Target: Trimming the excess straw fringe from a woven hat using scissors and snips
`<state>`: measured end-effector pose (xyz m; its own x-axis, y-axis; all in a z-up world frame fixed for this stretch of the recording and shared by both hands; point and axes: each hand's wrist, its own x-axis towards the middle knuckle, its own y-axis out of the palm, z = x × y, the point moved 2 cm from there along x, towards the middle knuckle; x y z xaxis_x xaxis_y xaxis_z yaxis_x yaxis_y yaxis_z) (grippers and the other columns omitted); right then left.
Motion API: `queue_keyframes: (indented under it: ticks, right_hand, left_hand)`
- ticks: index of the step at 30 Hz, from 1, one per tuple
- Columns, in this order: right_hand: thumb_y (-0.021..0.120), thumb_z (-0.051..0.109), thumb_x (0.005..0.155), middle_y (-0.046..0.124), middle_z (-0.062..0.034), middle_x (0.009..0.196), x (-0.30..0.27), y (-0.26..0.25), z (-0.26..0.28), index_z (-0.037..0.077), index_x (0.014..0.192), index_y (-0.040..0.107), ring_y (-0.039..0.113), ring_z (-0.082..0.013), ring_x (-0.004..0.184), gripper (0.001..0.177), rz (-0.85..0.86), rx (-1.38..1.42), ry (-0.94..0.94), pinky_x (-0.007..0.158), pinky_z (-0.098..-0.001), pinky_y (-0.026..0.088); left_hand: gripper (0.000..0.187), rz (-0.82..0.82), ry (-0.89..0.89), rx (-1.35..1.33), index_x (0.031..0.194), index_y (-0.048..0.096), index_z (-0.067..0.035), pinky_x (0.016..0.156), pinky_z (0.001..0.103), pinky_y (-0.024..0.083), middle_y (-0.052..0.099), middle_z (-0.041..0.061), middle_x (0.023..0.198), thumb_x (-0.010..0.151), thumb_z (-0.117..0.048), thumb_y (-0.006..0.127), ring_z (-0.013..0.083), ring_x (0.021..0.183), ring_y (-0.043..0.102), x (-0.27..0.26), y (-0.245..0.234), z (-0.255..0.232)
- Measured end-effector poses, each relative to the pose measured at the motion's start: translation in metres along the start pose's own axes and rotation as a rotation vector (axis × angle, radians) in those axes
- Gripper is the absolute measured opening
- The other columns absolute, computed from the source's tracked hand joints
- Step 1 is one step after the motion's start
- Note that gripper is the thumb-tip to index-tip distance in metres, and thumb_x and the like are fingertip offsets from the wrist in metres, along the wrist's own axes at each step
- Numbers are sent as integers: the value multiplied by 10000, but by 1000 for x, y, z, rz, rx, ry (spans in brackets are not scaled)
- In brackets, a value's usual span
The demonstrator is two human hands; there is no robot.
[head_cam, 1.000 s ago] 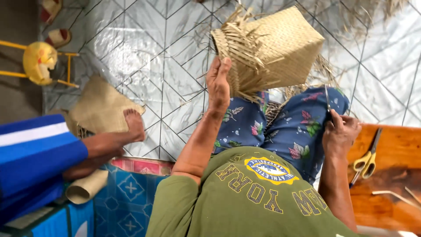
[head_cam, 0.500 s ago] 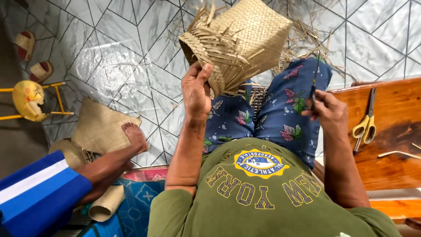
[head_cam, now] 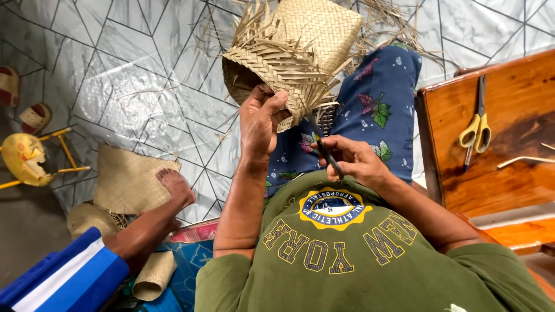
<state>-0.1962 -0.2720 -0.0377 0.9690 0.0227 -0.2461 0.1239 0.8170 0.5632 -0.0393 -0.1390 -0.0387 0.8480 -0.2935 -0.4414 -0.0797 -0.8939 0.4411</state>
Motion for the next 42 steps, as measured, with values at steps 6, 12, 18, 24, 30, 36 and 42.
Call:
queue_keyframes:
  ticks: [6, 12, 18, 24, 30, 36, 42]
  right_hand:
    - [710, -6, 732, 575, -190, 790, -11, -1, 0, -114, 1146, 552, 628, -186, 584, 456, -107, -94, 8, 453, -294, 553]
    - [700, 280, 799, 556, -46, 783, -17, -2, 25, 89, 1197, 597, 593, -169, 526, 453, -274, -1014, -214, 442, -311, 467]
    - [649, 301, 833, 525, -1, 825, -18, -2, 24, 142, 1262, 557, 569, -177, 495, 467, -374, -1304, -316, 457, -340, 459]
    - [616, 335, 843, 542, -2, 825, -15, -6, 22, 171, 1280, 547, 585, -217, 508, 471, -365, -1313, -336, 481, -372, 477]
    - [555, 396, 881, 523, -2, 823, -11, -5, 24, 185, 1309, 516, 585, -262, 528, 479, -343, -1375, -366, 493, -398, 484]
    - [558, 362, 878, 518, -5, 804, -10, -4, 27, 187, 1299, 511, 606, -293, 547, 458, -339, -1448, -395, 493, -416, 498]
    - [569, 339, 878, 516, 8, 792, -10, -9, 24, 185, 1290, 503, 611, -272, 544, 444, -342, -1527, -410, 487, -399, 505]
  left_hand:
    - [162, 26, 2, 51, 887, 593, -57, 605, 278, 586, 560, 10, 731, 787, -75, 719, 108, 696, 603, -8, 9, 9]
    - [158, 49, 81, 188, 898, 614, -63, 640, 270, 578, 568, 11, 724, 804, -112, 731, 80, 710, 597, -16, 17, 11]
    - [158, 92, 122, 250, 882, 587, -55, 654, 270, 562, 555, 17, 692, 821, -102, 725, 71, 704, 576, -24, 21, 17]
    - [155, 133, 165, 273, 865, 573, -56, 646, 268, 538, 540, 17, 659, 825, -84, 720, 61, 672, 547, -32, 24, 24]
    - [125, 157, 211, 329, 859, 583, -62, 651, 261, 519, 569, 13, 667, 837, -84, 704, 52, 676, 537, -35, 24, 24]
    - [105, 176, 227, 346, 865, 589, -59, 683, 282, 509, 600, 38, 722, 843, -60, 692, 69, 730, 538, -36, 24, 27]
    - [92, 187, 214, 341, 889, 606, -59, 707, 282, 505, 624, 35, 773, 847, -59, 687, 71, 757, 538, -36, 24, 30]
